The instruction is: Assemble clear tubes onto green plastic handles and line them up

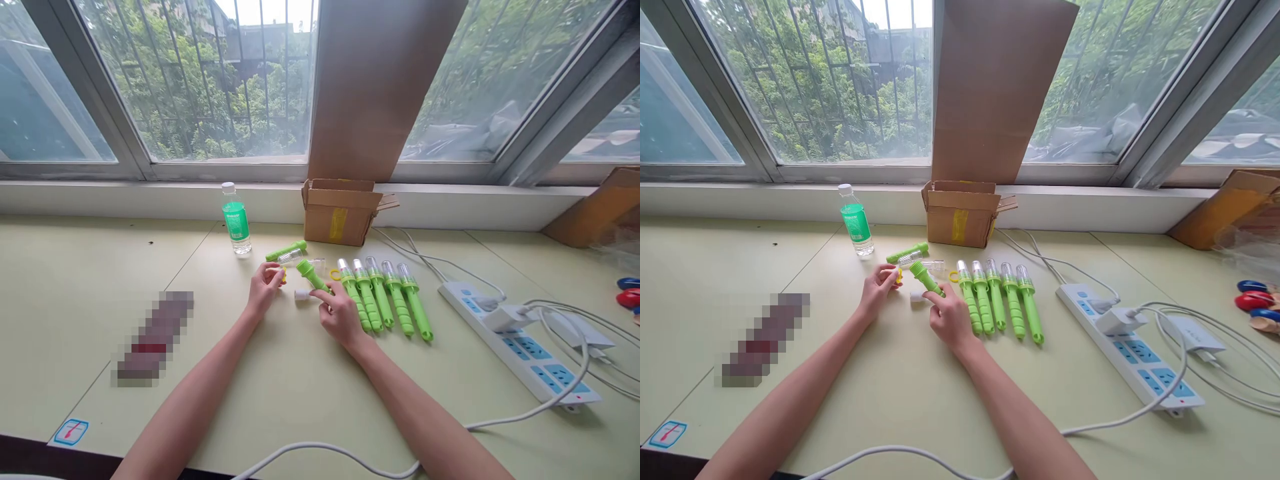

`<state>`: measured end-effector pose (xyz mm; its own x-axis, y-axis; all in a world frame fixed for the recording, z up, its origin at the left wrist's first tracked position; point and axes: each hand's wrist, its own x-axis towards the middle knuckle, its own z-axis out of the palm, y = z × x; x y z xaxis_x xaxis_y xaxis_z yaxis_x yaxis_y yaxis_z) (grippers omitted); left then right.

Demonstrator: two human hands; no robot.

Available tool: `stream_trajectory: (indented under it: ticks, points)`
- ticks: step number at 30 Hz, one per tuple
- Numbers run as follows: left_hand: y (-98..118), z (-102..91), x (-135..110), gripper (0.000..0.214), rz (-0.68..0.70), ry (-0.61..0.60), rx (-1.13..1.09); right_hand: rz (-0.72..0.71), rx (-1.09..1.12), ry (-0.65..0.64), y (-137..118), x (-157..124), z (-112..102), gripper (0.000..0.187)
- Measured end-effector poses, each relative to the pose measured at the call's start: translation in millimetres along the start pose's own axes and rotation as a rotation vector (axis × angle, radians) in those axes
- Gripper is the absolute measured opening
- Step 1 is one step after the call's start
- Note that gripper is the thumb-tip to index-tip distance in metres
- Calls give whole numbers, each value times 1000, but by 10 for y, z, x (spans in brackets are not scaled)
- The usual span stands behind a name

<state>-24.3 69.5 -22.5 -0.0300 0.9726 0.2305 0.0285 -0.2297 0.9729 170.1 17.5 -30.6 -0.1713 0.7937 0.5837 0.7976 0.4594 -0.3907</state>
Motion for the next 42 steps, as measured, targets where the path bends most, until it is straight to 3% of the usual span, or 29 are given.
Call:
stream_trajectory:
  ticks: [3,10,14,25,33,42]
  points:
    - [15,-46,28,38,-100,-19,-146,-30,-32,-25,2,-1,1,45]
    - [62,-46,5,45,-193,-88,-297,-107,-109,-91,-23,-2,-36,44]
    - [42,-25,0,46,-188,-126,-343,-114,-122,-120,-37,3,-46,42]
    - [21,-30,13,37,-198,-79,-389,-93,-128,-180,-46,8,-54,42]
    - [25,-1,15,31,-198,22,-492,-97,-147,-190,-38,8,-46,44]
    - [71,22,-59,27,-156,-89,-367,-102,-154,-202,-41,11,-54,42]
